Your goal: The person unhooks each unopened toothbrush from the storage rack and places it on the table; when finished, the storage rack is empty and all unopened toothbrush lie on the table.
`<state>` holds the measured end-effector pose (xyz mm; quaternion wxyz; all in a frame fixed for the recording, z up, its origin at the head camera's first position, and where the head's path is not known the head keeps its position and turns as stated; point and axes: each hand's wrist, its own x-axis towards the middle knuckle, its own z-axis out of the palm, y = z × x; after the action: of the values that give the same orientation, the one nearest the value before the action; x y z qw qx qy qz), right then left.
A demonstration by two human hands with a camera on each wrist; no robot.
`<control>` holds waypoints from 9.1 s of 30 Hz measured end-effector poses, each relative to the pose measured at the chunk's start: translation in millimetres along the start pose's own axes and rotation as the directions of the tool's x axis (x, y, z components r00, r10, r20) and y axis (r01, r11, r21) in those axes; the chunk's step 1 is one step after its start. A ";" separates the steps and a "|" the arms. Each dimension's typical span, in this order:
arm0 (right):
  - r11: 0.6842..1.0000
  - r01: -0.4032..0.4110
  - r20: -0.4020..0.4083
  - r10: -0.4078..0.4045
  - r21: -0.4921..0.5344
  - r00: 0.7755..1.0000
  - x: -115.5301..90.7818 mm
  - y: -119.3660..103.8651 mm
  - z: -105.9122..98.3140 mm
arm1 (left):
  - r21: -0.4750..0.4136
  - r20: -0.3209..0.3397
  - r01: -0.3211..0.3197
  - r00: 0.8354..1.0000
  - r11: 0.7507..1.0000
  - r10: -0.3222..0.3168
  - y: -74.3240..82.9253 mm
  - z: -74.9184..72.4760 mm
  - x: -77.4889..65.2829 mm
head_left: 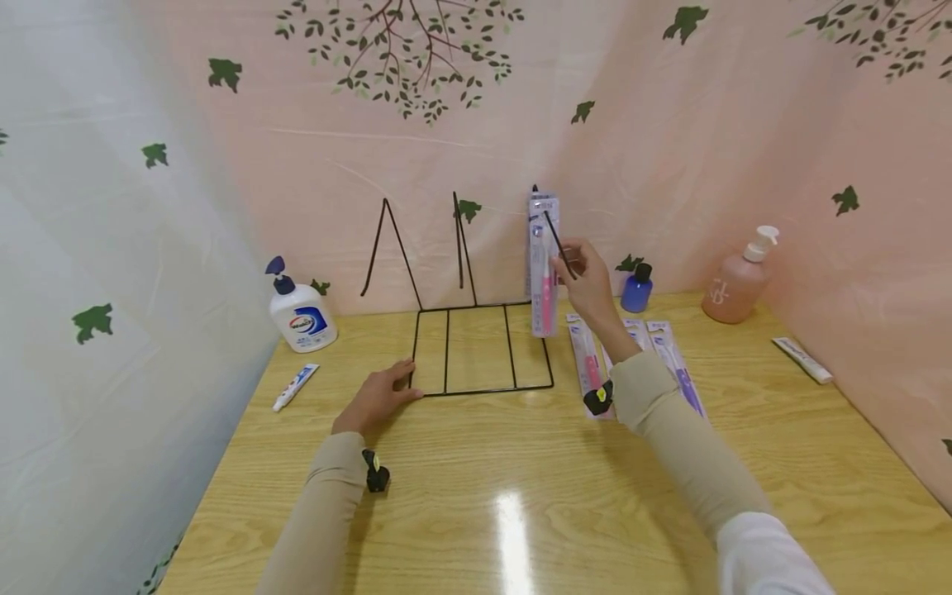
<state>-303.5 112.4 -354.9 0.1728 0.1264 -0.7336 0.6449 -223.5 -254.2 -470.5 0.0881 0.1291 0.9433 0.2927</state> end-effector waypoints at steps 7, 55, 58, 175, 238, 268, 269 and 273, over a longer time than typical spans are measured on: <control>1.000 0.004 0.030 -0.005 0.007 1.000 -5.5 -0.6 -4.4 | 0.008 0.002 -0.007 1.000 1.000 0.007 -1.1 1.1 1.4; 0.999 0.047 0.138 -0.044 -0.020 0.989 -53.0 -15.7 -34.8 | 0.017 0.008 -0.007 1.000 1.000 0.007 3.4 -0.8 -1.3; 0.998 0.054 0.139 -0.048 -0.036 0.989 -55.6 -14.7 -36.7 | 0.020 0.010 -0.008 1.000 1.000 0.008 2.9 -1.0 -1.5; 0.927 -0.324 -0.031 0.324 -0.189 0.946 -100.5 35.7 -229.5 | 0.023 0.014 -0.011 1.000 1.000 0.010 2.5 -1.7 -0.3; 0.613 -0.517 -0.136 0.557 -0.598 0.819 -90.0 106.2 -232.6 | 0.007 0.017 0.006 1.000 1.000 -0.006 4.0 -2.6 -1.0; 0.830 -0.080 -0.008 0.091 -0.552 0.996 -44.5 30.0 -129.8 | 0.017 0.026 0.013 1.000 1.000 -0.014 4.3 -2.6 -0.5; 0.834 -0.072 -0.002 0.084 -0.548 0.996 -42.3 28.1 -123.9 | 0.019 0.026 0.015 1.000 1.000 -0.016 4.2 -2.7 -0.3; 0.852 -0.034 0.021 0.053 -0.523 0.998 -33.2 22.7 -101.1 | 0.034 0.023 0.006 1.000 0.999 -0.007 3.6 -3.6 1.0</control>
<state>-273.4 214.3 -378.3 0.1733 0.0691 -0.8866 0.4232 -224.6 -252.9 -465.6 0.0979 0.1309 0.9474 0.2750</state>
